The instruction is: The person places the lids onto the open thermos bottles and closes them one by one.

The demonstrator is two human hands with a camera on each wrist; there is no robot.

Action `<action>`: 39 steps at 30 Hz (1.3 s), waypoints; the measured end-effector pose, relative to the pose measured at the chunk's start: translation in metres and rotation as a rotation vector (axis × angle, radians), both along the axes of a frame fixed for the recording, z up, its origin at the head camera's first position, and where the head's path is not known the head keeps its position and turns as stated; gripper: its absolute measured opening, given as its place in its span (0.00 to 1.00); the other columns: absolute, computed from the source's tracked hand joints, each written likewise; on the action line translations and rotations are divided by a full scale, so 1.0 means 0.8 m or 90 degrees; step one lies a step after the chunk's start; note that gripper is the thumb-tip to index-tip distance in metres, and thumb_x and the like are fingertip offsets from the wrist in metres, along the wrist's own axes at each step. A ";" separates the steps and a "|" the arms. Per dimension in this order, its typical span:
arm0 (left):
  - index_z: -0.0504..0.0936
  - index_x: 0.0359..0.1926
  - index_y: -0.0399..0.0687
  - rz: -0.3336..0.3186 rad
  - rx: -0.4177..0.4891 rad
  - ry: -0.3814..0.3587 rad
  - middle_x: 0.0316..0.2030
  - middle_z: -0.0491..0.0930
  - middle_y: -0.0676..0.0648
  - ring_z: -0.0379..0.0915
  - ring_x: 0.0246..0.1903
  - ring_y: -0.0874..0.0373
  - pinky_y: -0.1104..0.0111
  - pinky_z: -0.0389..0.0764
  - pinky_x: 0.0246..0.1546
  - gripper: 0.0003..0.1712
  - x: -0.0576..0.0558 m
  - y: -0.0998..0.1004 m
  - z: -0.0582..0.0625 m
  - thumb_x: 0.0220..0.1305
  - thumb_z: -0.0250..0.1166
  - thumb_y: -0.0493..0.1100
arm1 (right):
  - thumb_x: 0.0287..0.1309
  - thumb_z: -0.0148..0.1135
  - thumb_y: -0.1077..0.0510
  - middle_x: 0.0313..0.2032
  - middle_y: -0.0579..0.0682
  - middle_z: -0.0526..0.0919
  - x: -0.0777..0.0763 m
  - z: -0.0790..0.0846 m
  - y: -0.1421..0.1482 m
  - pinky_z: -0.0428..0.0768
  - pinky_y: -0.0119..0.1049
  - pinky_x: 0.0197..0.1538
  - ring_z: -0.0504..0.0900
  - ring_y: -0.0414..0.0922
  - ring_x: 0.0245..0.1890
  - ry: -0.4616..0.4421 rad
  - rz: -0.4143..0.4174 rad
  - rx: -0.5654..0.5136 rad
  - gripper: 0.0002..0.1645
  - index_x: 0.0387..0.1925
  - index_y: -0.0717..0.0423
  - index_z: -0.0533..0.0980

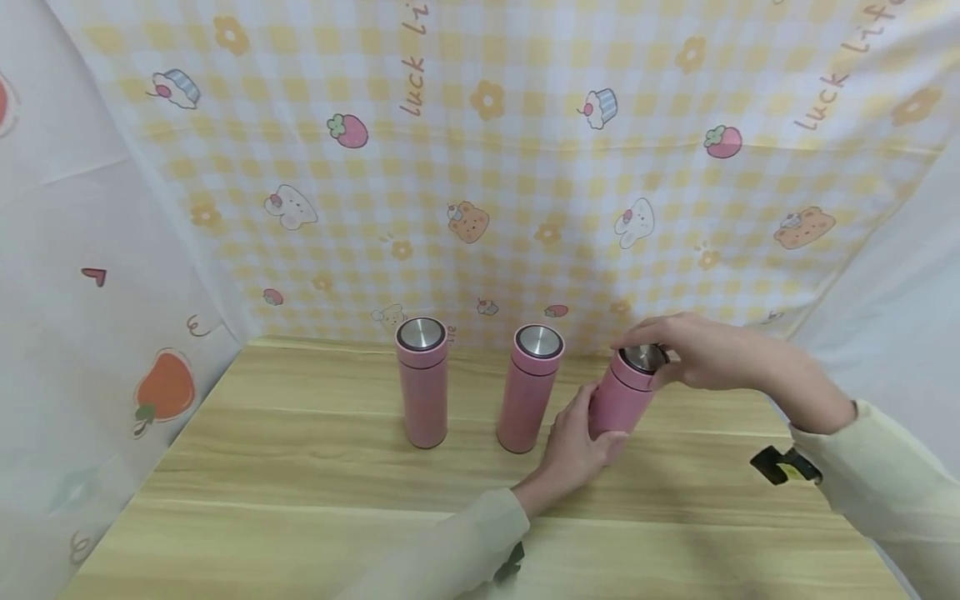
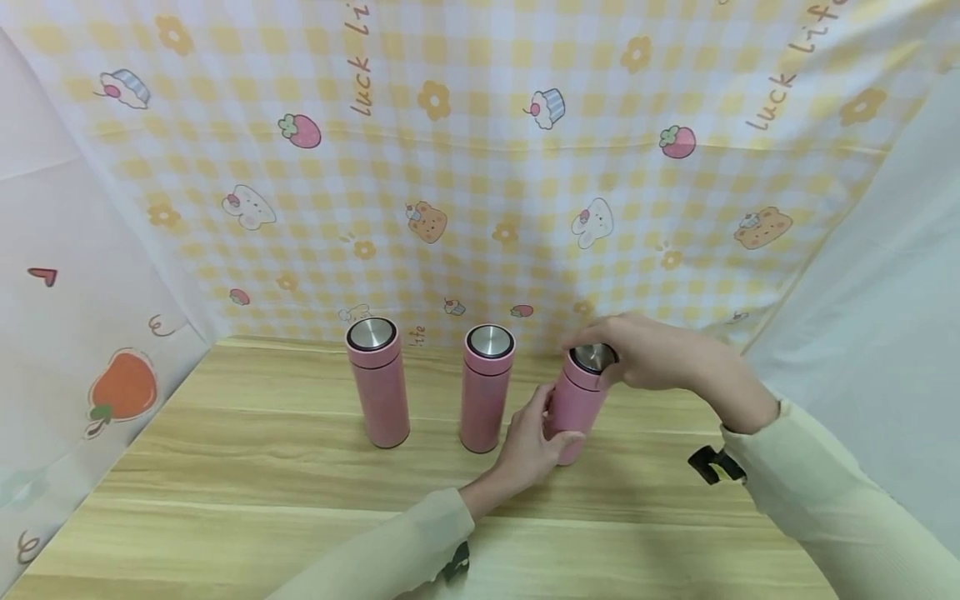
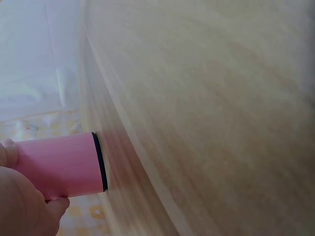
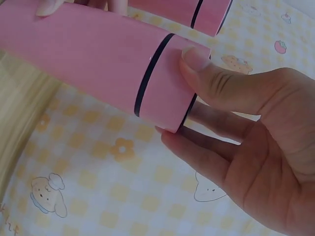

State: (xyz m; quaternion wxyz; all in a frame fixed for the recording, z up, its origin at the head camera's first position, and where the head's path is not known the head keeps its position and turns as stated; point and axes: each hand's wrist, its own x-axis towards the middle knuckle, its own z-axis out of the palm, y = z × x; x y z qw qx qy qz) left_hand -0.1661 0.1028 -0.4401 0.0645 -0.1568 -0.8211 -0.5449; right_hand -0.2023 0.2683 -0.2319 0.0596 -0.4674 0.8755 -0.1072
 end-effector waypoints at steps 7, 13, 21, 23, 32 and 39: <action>0.65 0.72 0.53 0.007 -0.002 0.005 0.61 0.76 0.52 0.74 0.56 0.60 0.61 0.78 0.58 0.40 -0.001 -0.001 -0.002 0.64 0.74 0.45 | 0.50 0.76 0.73 0.50 0.46 0.83 -0.001 -0.004 -0.004 0.83 0.36 0.35 0.79 0.38 0.36 0.001 -0.009 0.001 0.33 0.60 0.59 0.79; 0.65 0.72 0.54 0.009 0.000 0.008 0.60 0.76 0.53 0.74 0.55 0.61 0.62 0.78 0.57 0.40 0.000 0.000 -0.004 0.63 0.74 0.45 | 0.53 0.75 0.71 0.52 0.51 0.83 0.001 -0.005 -0.006 0.81 0.33 0.33 0.78 0.36 0.34 -0.002 -0.037 0.010 0.32 0.61 0.60 0.78; 0.65 0.72 0.55 0.017 -0.006 0.003 0.59 0.76 0.54 0.74 0.55 0.61 0.61 0.78 0.57 0.40 0.000 0.000 -0.003 0.64 0.74 0.45 | 0.54 0.76 0.65 0.40 0.46 0.82 0.006 -0.004 -0.015 0.79 0.33 0.30 0.75 0.35 0.29 0.032 -0.074 0.040 0.30 0.59 0.64 0.78; 0.65 0.72 0.55 0.016 -0.005 0.003 0.59 0.76 0.54 0.73 0.55 0.61 0.61 0.78 0.57 0.40 0.000 0.000 -0.003 0.64 0.74 0.44 | 0.55 0.76 0.64 0.37 0.44 0.80 0.007 -0.004 -0.016 0.79 0.33 0.30 0.75 0.35 0.29 0.045 -0.082 0.049 0.29 0.59 0.62 0.79; 0.65 0.73 0.56 0.016 -0.002 -0.004 0.59 0.76 0.54 0.74 0.55 0.60 0.60 0.78 0.56 0.40 0.001 0.001 -0.002 0.64 0.74 0.43 | 0.58 0.75 0.58 0.29 0.41 0.75 0.009 -0.007 -0.019 0.74 0.34 0.26 0.71 0.36 0.24 0.100 -0.095 0.066 0.25 0.55 0.61 0.79; 0.64 0.73 0.56 0.002 -0.003 -0.006 0.60 0.76 0.54 0.73 0.55 0.61 0.60 0.78 0.57 0.40 0.001 0.000 0.000 0.64 0.74 0.45 | 0.57 0.76 0.56 0.26 0.40 0.73 0.009 -0.006 -0.017 0.73 0.32 0.24 0.70 0.35 0.23 0.110 -0.091 0.064 0.23 0.51 0.61 0.80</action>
